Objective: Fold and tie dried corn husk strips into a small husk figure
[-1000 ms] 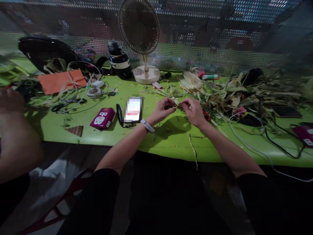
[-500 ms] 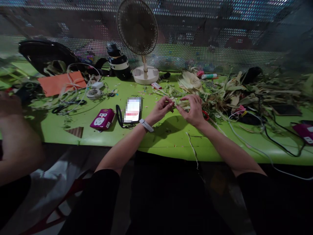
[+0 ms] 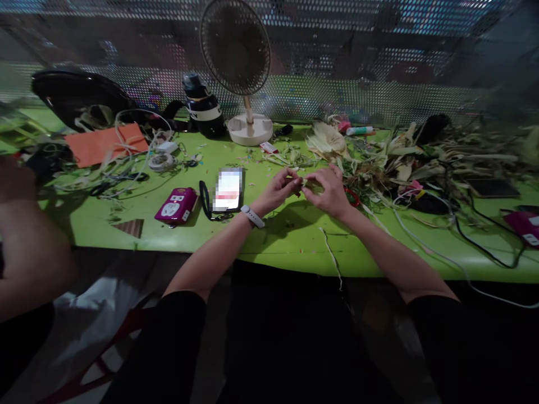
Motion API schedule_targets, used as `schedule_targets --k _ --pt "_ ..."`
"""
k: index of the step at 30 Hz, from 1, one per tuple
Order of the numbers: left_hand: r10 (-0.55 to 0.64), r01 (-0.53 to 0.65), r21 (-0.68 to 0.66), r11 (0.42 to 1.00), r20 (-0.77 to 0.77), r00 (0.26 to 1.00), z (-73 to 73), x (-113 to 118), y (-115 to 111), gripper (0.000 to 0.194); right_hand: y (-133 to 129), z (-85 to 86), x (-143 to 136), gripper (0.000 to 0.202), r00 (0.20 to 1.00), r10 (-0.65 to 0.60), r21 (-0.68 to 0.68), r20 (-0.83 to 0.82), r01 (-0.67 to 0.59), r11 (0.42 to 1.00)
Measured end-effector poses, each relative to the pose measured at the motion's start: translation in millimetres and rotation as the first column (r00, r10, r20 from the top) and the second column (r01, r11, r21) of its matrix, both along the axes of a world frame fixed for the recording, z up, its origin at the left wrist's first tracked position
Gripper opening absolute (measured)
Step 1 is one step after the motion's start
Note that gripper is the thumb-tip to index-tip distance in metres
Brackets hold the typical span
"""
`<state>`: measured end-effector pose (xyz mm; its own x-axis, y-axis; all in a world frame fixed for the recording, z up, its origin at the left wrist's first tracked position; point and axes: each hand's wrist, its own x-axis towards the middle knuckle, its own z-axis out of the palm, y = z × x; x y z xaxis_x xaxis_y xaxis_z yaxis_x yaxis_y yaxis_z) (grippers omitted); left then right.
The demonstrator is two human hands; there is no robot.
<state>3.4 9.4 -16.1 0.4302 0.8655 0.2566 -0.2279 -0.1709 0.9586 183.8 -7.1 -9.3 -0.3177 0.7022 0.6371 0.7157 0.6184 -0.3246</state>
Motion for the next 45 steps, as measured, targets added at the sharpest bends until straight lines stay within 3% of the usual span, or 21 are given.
schedule_targets --k 9,19,23,27,29,33,38,41,45 --pt "0.046 -0.051 -0.042 0.998 -0.109 0.993 3.8 -6 2 0.022 2 2.8 2 0.010 0.995 -0.003 -0.018 -0.104 0.002 1.000" --pt "-0.047 0.032 -0.180 0.983 -0.079 0.996 20.1 -31 12 0.028 5 13.7 8 0.007 0.980 -0.004 -0.119 -0.197 -0.020 0.993" --pt "-0.001 -0.016 -0.133 0.991 -0.130 0.991 19.2 -40 21 0.022 6 14.4 11 0.007 0.972 0.003 -0.144 -0.234 -0.037 0.989" --pt "0.013 -0.010 0.011 1.000 -0.371 0.929 18.1 -44 24 0.003 5 13.7 8 0.008 0.971 0.052 -0.160 -0.233 -0.091 0.983" --pt "0.030 0.008 0.096 0.995 -0.380 0.924 19.8 -42 20 0.016 3 13.1 5 0.009 0.975 0.093 -0.179 -0.204 -0.130 0.975" --pt "-0.098 0.142 0.109 0.984 -0.335 0.937 20.1 -26 7 0.020 -1 10.8 -1 0.011 0.964 0.164 -0.252 -0.208 -0.215 0.943" --pt "-0.049 0.069 0.089 0.994 -0.217 0.975 10.2 -8 -1 0.049 -3 7.2 -3 0.015 0.931 0.121 -0.308 -0.343 -0.233 0.923" --pt "0.028 0.004 0.145 0.989 -0.221 0.975 7.1 -6 -1 0.053 -4 4.6 -5 0.015 0.915 0.088 -0.329 -0.394 -0.229 0.916" --pt "0.034 0.014 0.179 0.984 -0.262 0.965 9.6 -6 -3 0.053 -5 2.5 -6 0.020 0.899 0.107 -0.342 -0.425 -0.269 0.901"
